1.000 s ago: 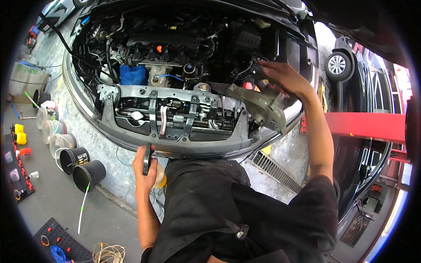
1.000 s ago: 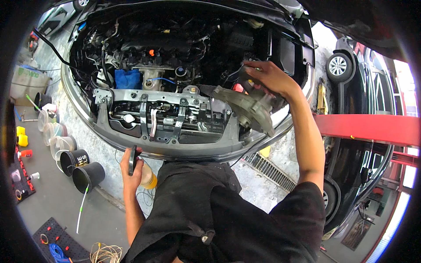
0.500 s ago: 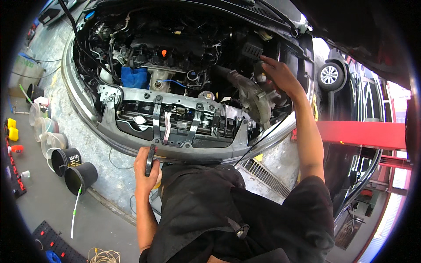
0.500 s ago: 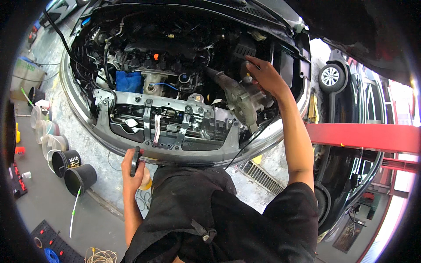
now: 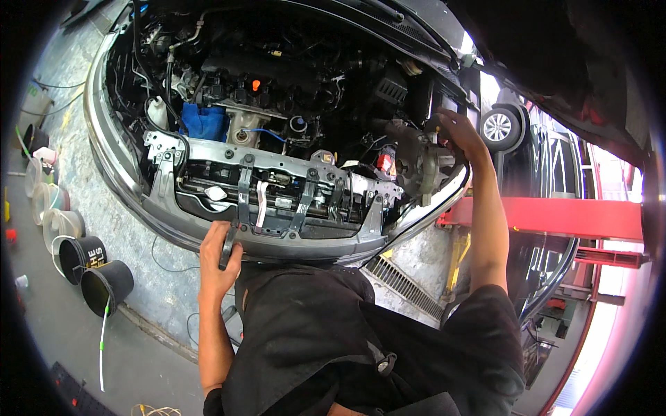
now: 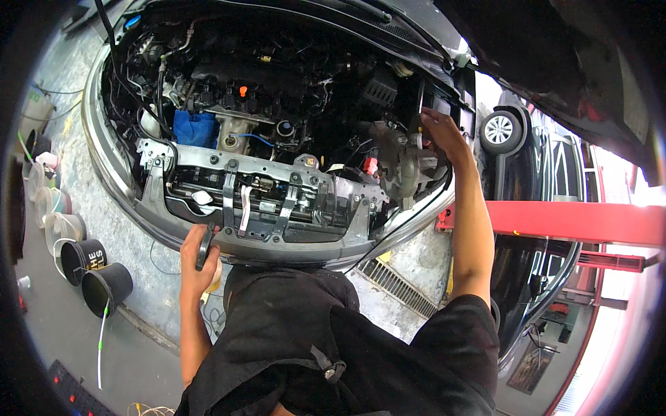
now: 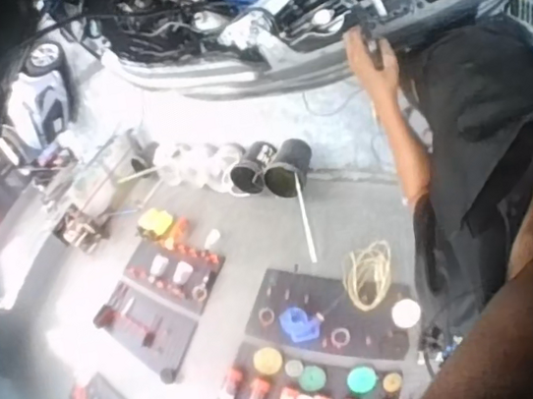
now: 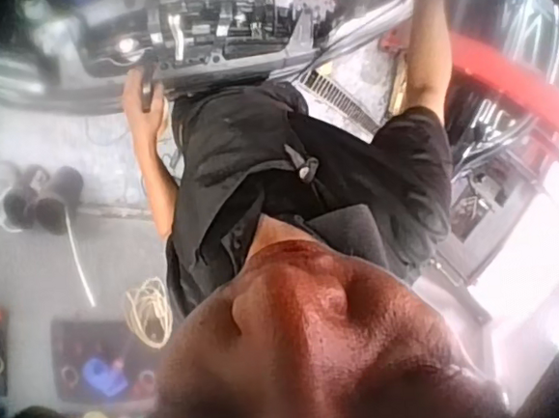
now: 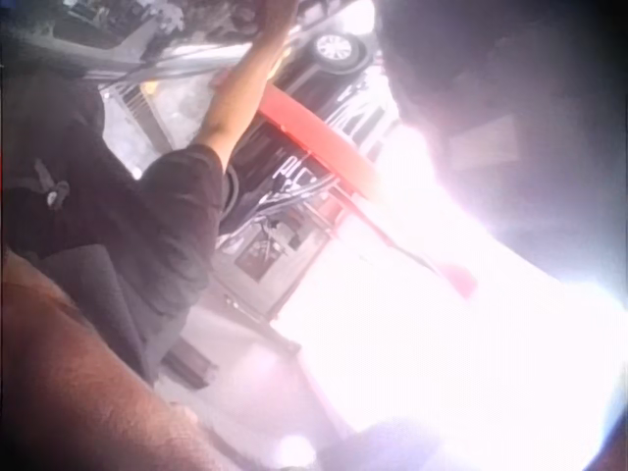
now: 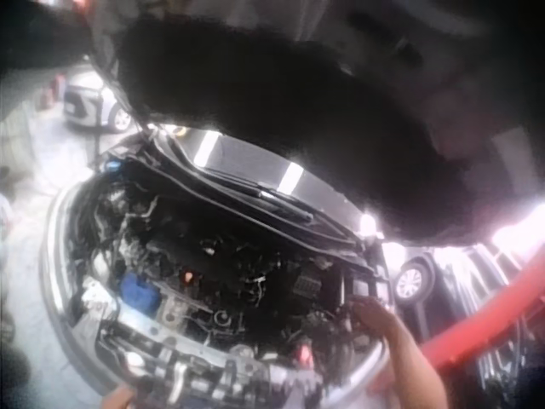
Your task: The person sprays a cleaning solution from a bottle onto the engine bay and wipes various surfaces with a brush. They repeatedly spray and scrub the engine components and the underside of the hood, moving around the open engine bay to reach different areas.
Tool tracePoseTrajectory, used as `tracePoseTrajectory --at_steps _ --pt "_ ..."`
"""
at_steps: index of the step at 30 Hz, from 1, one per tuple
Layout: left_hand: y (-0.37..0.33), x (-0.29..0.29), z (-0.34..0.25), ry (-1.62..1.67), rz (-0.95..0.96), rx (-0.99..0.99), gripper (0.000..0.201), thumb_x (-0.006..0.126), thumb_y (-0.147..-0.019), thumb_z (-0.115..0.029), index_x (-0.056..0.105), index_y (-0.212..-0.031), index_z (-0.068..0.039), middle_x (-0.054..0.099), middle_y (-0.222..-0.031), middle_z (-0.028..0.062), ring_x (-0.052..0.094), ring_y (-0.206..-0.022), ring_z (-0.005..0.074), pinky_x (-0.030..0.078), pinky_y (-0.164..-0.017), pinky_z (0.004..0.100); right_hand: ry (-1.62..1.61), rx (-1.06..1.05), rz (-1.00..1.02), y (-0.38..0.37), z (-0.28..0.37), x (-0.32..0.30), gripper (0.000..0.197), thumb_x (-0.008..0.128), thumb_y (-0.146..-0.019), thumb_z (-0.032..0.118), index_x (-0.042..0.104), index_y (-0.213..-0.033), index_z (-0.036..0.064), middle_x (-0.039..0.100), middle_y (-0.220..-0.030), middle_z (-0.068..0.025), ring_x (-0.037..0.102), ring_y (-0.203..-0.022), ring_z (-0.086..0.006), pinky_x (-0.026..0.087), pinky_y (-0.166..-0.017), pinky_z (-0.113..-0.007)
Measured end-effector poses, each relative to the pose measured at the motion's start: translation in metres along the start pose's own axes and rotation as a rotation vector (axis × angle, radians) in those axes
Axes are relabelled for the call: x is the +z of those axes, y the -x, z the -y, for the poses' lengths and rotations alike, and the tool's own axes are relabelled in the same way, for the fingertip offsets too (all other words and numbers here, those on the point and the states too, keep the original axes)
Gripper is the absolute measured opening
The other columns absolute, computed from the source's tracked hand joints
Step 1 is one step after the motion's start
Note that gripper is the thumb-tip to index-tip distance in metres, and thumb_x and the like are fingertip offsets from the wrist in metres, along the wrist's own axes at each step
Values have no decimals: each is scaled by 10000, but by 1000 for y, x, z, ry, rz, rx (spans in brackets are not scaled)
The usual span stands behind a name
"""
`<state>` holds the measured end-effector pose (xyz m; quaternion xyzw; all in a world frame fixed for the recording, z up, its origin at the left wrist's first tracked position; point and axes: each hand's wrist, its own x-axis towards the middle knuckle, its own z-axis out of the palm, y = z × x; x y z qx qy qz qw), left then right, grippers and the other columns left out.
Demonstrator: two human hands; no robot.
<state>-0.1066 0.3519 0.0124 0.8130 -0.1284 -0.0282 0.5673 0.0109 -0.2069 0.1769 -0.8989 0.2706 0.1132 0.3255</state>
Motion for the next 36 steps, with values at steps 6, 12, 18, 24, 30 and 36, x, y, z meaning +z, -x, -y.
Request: tracePoseTrajectory --at_steps 6,12,18,24,30,36 --pt "-18 -9 0 2 55 5 321 626 -809 47 615 -1129 58 618 -1040 209 626 -950 410 502 -875 400 -1 -223 -239 -31 -5 23 466 576 -1097 270 570 -1520 76 654 -817 -44 558 -559 -97 444 -472 -288" --pt "-30 -11 9 23 48 68 314 639 -812 44 606 -1124 63 606 -1035 206 615 -932 417 504 -853 406 11 -99 -203 -19 23 37 459 581 -1089 267 589 -1498 59 615 -728 -36 550 -529 -109 444 -462 -310" --pt "-40 -10 19 77 114 56 335 659 -818 24 612 -1146 70 611 -1047 205 626 -946 405 506 -859 404 48 -145 -240 -1 24 37 457 565 -1099 284 579 -1512 88 597 -698 -21 544 -526 -102 450 -463 -296" --pt "-39 -12 33 79 161 41 339 663 -822 15 607 -1152 73 618 -1059 212 627 -973 410 504 -887 404 -185 17 93 84 39 21 471 555 -1114 304 545 -1540 102 654 -730 -35 498 -464 -59 407 -424 -230" --pt "-37 -16 23 26 205 85 329 648 -819 34 603 -1144 63 625 -1072 216 627 -988 416 504 -909 406 -215 59 25 153 26 1 486 562 -1110 304 546 -1533 67 671 -768 -32 489 -464 -42 389 -419 -218" --pt "-35 -14 13 -36 244 126 364 640 -813 55 660 -1176 46 654 -1046 181 655 -957 353 508 -905 377 -112 -7 -276 199 -29 -32 487 562 -1109 304 549 -1529 57 659 -781 1 484 -474 -53 392 -423 -220"
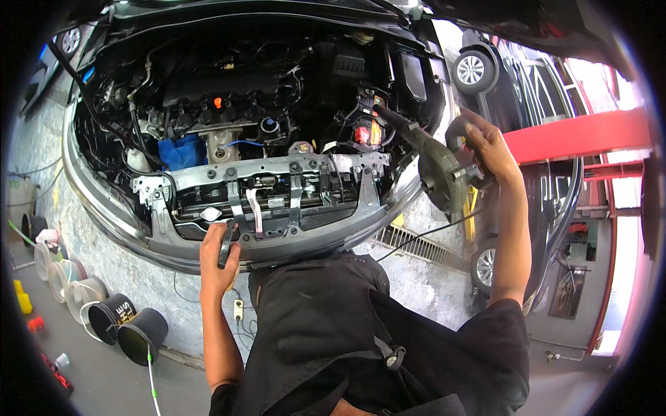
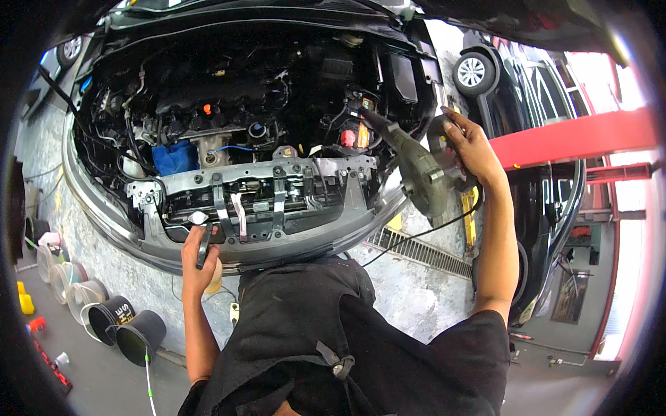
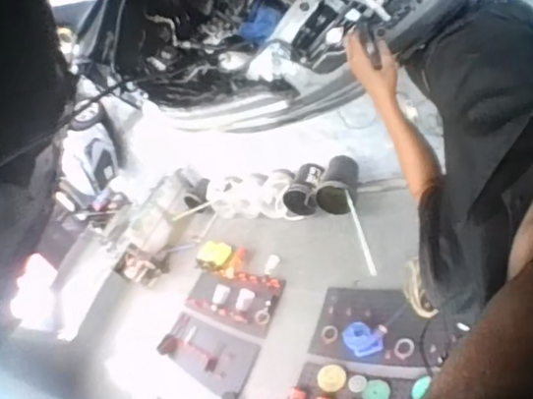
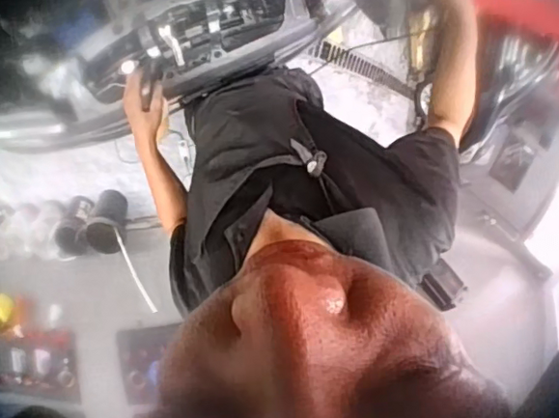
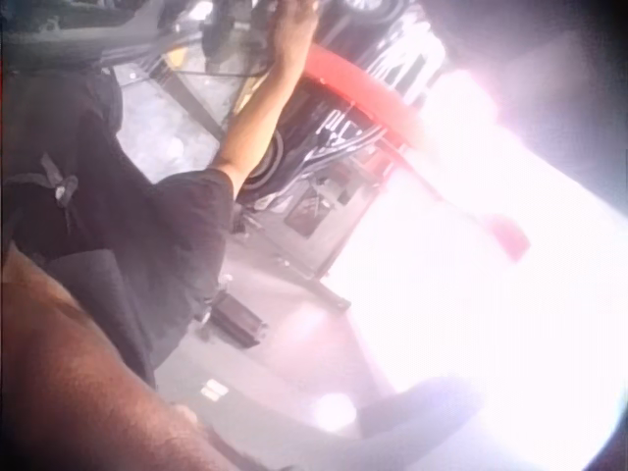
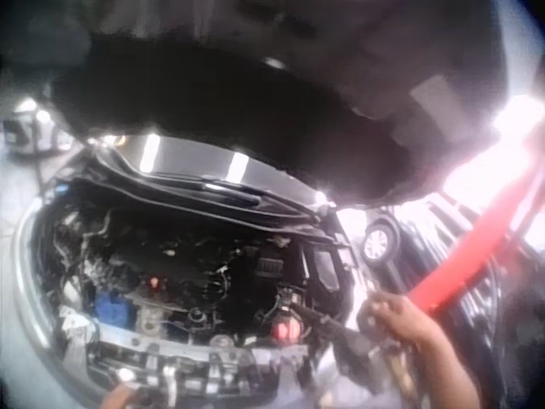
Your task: The person sprays a cleaning solution from a bottle onto the engine bay and wipes various surfaces with a brush. They repeatedly spray and scrub the engine components and the underside of the hood, moving around the open engine bay to reach different areas.
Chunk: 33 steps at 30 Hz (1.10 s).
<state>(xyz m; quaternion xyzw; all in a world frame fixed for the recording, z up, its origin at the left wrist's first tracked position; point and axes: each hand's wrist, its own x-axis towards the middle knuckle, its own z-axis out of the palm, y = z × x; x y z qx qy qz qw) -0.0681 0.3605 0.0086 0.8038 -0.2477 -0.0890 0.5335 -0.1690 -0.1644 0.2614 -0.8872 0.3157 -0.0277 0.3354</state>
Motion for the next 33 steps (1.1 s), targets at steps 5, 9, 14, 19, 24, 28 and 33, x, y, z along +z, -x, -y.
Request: tracePoseTrajectory --at_steps 5,9,14,19,24,28,33 --pt "8 11 -28 -72 50 -39 401 653 -822 47 669 -1222 30 680 -1100 197 675 -1019 357 508 -938 380 -42 145 86 26 -29 -34 458 550 -1114 281 558 -1526 82 656 -759 9 475 -473 -43 394 -421 -218" --pt "23 36 -38 -152 -105 153 323 646 -847 -19 663 -1163 47 630 -1033 214 635 -953 421 508 -885 434 -189 124 48 39 -71 -51 440 543 -1116 267 568 -1524 103 607 -706 26 470 -468 -41 395 -421 -220" --pt "32 63 -70 -73 13 4 313 633 -868 -9 663 -1178 13 674 -1042 133 642 -892 249 504 -778 345 -136 -71 -4 41 -115 -42 471 553 -1114 308 552 -1542 111 557 -680 25 455 -472 -37 369 -453 -230" --pt "45 87 -86 31 -16 -136 282 651 -872 -29 699 -1147 7 656 -998 73 594 -818 176 486 -753 313 -259 25 151 52 -146 -58 527 544 -1102 361 517 -1563 108 596 -721 -18 461 -442 -58 393 -378 -235" --pt "59 109 -97 40 -70 -119 296 652 -867 -30 700 -1155 9 657 -995 64 578 -815 159 480 -756 307 -301 -62 29 48 -176 -68 520 569 -1092 353 534 -1556 121 564 -682 9 461 -466 -60 393 -421 -247" --pt "64 119 -108 13 -64 -116 315 651 -871 -24 698 -1181 9 676 -1019 64 579 -821 152 488 -768 308 -220 -111 -38 41 -189 -62 509 592 -1088 316 542 -1554 119 502 -631 40 434 -480 -74 383 -473 -290" --pt "68 132 -125 2 -66 -192 326 666 -882 -24 694 -1206 3 699 -1043 61 588 -834 134 507 -786 308 -319 19 71 53 -206 -69 492 553 -1096 293 540 -1548 100 548 -704 12 447 -488 -75 406 -468 -273"
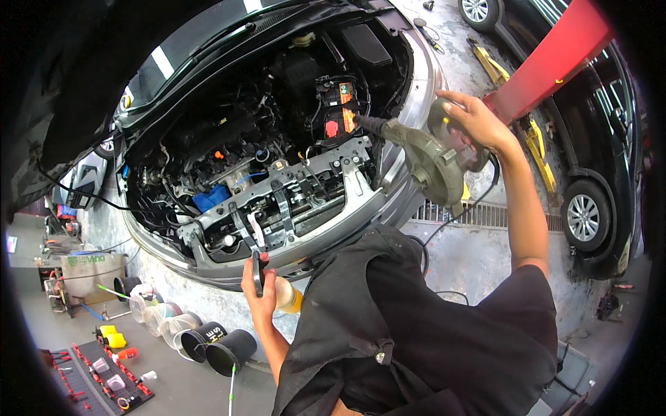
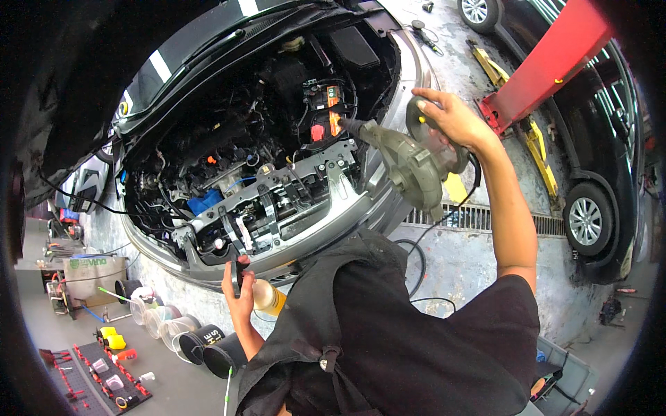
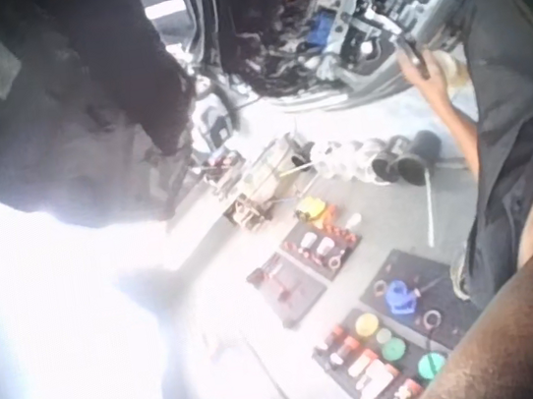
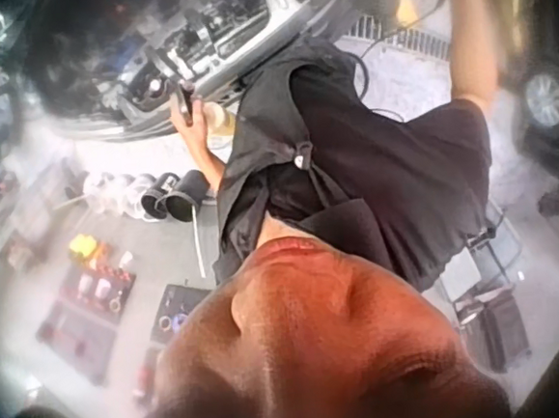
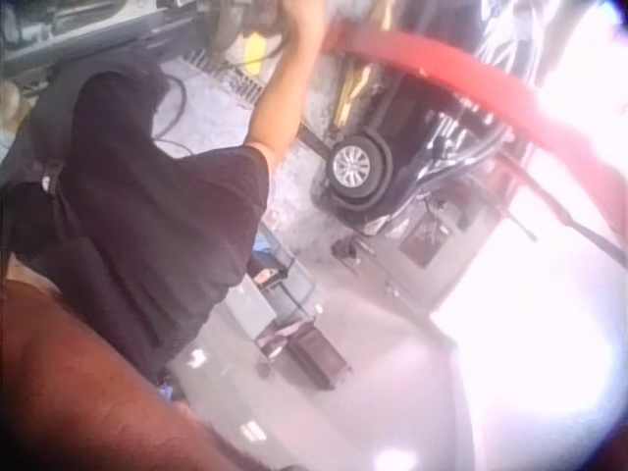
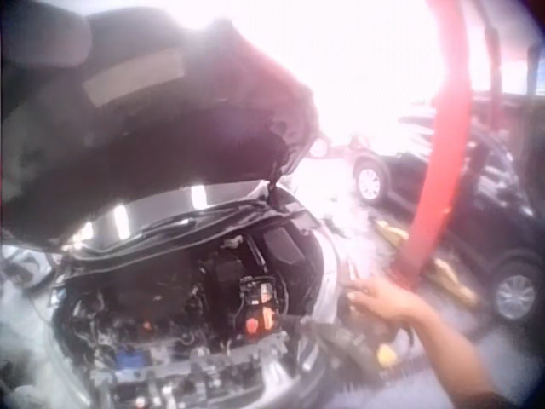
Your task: The person sprays a cleaning solution from a bottle onto the engine bay and wipes various surfaces with a brush. They repeatedly spray and scrub the engine components and the underside of the hood, moving around the open engine bay to reach different areas.
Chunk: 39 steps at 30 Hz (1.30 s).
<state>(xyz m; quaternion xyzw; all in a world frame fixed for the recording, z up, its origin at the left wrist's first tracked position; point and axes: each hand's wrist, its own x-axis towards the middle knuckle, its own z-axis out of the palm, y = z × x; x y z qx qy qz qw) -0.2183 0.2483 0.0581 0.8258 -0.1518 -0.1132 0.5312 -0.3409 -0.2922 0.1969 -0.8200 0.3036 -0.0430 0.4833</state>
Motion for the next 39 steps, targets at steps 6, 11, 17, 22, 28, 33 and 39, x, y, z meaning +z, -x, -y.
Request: tracePoseTrajectory --at_steps 6,11,17,22,28,33,39 --pt "4 24 -13 -4 20 2 343 676 -880 -33 695 -1221 -6 713 -1054 53 596 -834 125 514 -790 308 -118 -51 -125 -8 -34 -11 469 547 -1079 262 546 -1535 152 550 -736 10 461 -507 -68 416 -469 -256" --pt "-13 35 -26 -68 100 27 359 672 -887 -46 688 -1243 0 720 -1059 67 600 -815 126 516 -786 302 -199 -132 -173 -32 -50 0 453 561 -1086 277 517 -1531 202 509 -737 25 464 -515 -75 416 -465 -256" --pt "-26 51 -40 18 97 55 351 668 -899 -71 675 -1240 11 687 -1043 60 601 -818 121 521 -765 293 -523 -71 -125 -45 -56 18 461 572 -1094 322 499 -1536 213 528 -808 6 474 -534 -58 413 -443 -228" --pt "-36 57 -50 -36 126 59 351 658 -910 -70 665 -1249 23 692 -1074 72 615 -830 125 538 -756 301 -675 -68 -105 -72 -60 46 495 594 -1092 303 453 -1559 218 509 -764 14 468 -488 -61 407 -391 -238" --pt "-39 58 -54 -10 64 31 343 650 -918 -74 664 -1247 22 701 -1073 72 618 -835 117 543 -751 299 -673 -121 -121 -94 -49 65 504 566 -1085 284 438 -1561 180 514 -816 -5 479 -516 -68 418 -410 -253" --pt "-41 58 -48 -5 57 1 330 656 -912 -89 671 -1225 14 684 -1019 52 597 -812 107 512 -732 279 -775 -52 -174 -82 -39 86 500 556 -1088 251 415 -1563 185 523 -849 -21 495 -522 -84 434 -419 -264" --pt "-48 60 -49 8 47 -29 326 648 -903 -63 676 -1220 9 670 -995 39 595 -816 99 519 -764 278 -954 -21 -308 -57 -29 122 545 595 -1075 231 366 -1568 196 534 -874 -25 508 -506 -98 444 -402 -270"
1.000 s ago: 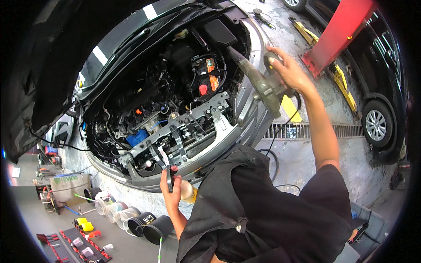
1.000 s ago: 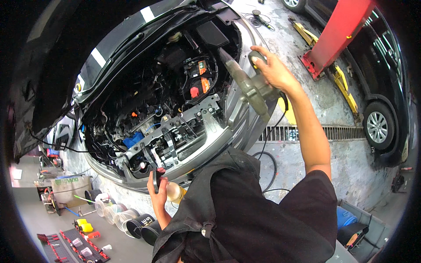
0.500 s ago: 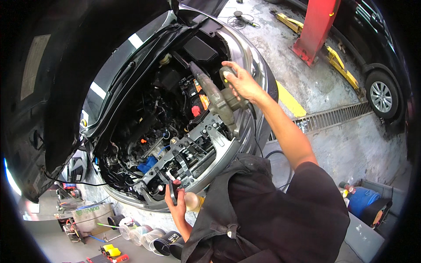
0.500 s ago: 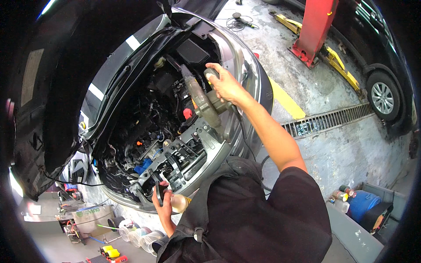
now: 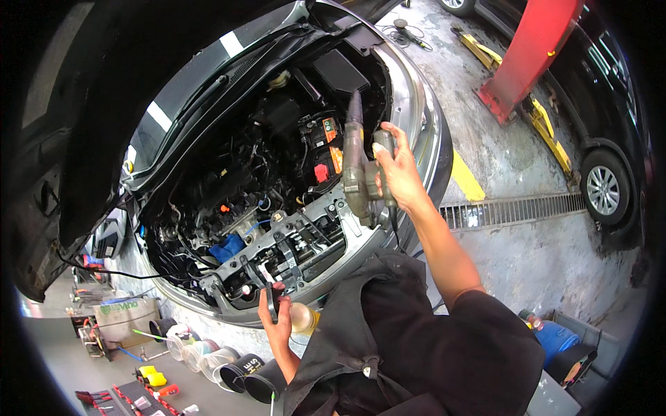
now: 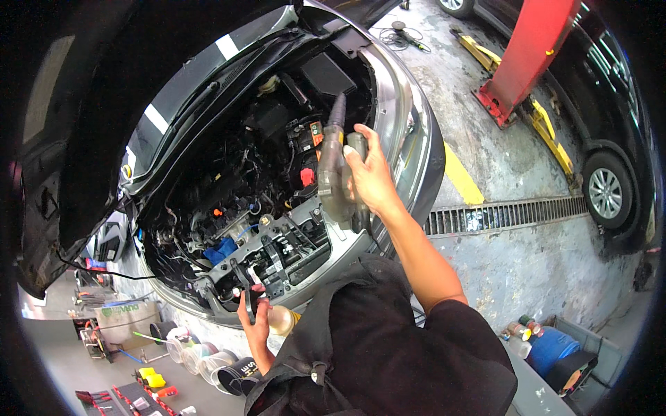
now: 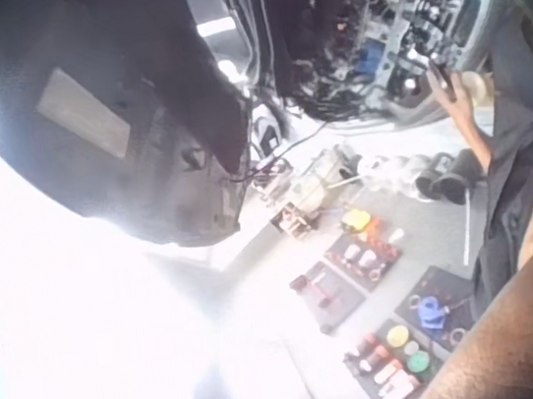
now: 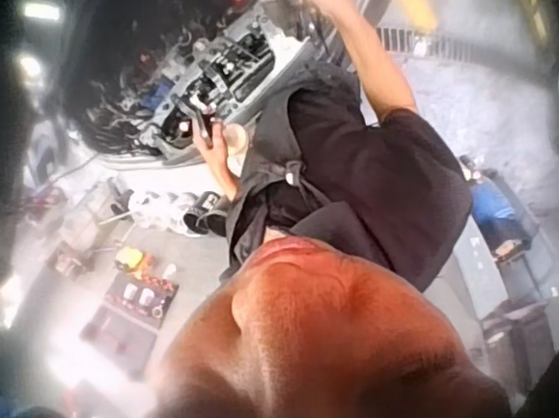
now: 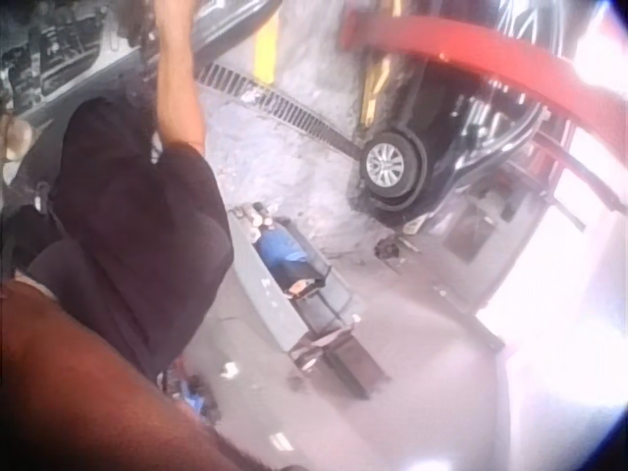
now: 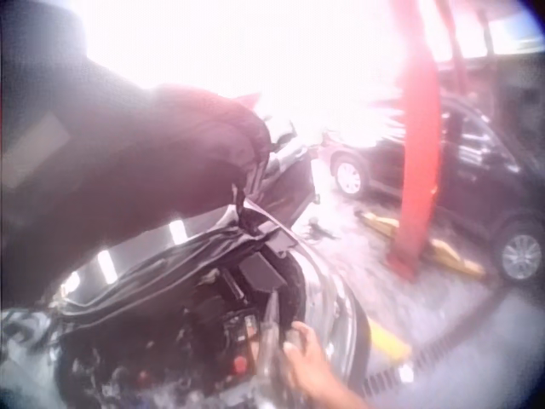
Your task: The person sprays a cleaning solution from a bottle onto the engine bay and wipes various surfaces with a brush. They repeatedly spray and scrub the engine components and the underside of the hood, moving around the open engine bay to reach different areas.
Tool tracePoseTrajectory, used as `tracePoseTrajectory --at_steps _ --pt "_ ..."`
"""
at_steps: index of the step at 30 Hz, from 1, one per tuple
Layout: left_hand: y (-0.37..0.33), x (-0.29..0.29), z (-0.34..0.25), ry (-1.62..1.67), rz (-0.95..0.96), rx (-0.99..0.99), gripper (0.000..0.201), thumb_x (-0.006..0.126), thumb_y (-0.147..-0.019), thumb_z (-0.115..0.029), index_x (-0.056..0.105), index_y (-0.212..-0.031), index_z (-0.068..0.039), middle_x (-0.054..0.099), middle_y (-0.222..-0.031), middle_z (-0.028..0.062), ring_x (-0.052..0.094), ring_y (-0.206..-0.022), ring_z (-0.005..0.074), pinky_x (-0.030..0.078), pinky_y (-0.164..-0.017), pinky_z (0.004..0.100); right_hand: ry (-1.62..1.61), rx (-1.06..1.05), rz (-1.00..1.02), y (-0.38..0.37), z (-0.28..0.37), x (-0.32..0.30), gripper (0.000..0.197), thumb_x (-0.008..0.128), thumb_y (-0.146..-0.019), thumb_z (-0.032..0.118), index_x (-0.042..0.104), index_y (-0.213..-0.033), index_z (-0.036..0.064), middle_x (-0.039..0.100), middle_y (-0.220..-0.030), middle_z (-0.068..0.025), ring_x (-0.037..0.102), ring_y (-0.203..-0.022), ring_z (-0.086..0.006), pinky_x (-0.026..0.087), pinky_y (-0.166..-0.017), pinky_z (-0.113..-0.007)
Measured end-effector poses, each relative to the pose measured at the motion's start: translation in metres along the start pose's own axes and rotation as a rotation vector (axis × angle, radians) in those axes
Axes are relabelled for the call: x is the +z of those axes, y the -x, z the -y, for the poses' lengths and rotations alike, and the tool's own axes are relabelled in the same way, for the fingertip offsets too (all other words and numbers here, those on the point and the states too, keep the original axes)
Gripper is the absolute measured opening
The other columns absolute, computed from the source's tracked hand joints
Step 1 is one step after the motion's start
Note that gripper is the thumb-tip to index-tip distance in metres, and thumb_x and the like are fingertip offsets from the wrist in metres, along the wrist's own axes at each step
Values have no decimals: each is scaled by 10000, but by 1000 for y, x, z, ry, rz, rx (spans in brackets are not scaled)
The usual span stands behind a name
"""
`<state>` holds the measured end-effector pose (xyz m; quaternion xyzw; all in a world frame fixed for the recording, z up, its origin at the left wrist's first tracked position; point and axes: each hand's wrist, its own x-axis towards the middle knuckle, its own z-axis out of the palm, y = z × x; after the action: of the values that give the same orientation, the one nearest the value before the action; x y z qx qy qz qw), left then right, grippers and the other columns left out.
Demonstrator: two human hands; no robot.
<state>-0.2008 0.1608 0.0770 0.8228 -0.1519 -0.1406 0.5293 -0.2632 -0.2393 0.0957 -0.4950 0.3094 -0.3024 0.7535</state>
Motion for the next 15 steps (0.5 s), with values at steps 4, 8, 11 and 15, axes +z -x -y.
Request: tracePoseTrajectory --at_steps 4,8,11,15 --pt "-10 -9 9 15 45 -18 342 650 -898 -51 673 -1232 17 681 -1024 48 600 -819 102 528 -785 284 -15 94 31 -2 5 -1 543 590 -1076 248 364 -1567 199 553 -865 -33 511 -492 -99 443 -392 -263" --pt "-32 -13 4 -26 105 -2 355 660 -890 -52 672 -1236 23 696 -1058 55 601 -836 103 532 -798 290 -25 26 57 -25 -8 10 543 587 -1079 257 369 -1572 189 552 -858 -37 511 -487 -98 436 -390 -263" --pt "-48 -15 0 -4 80 -4 371 679 -889 -56 677 -1253 16 715 -1096 60 604 -865 103 525 -823 284 20 -22 32 -46 -25 29 541 577 -1084 264 369 -1575 172 552 -871 -40 512 -490 -97 437 -394 -267" --pt "-71 -16 -9 24 74 28 374 665 -883 -39 681 -1254 12 714 -1099 58 593 -848 98 519 -830 287 19 -47 -1 -57 -40 44 583 589 -1079 278 339 -1591 155 577 -937 -72 529 -495 -113 447 -400 -279"
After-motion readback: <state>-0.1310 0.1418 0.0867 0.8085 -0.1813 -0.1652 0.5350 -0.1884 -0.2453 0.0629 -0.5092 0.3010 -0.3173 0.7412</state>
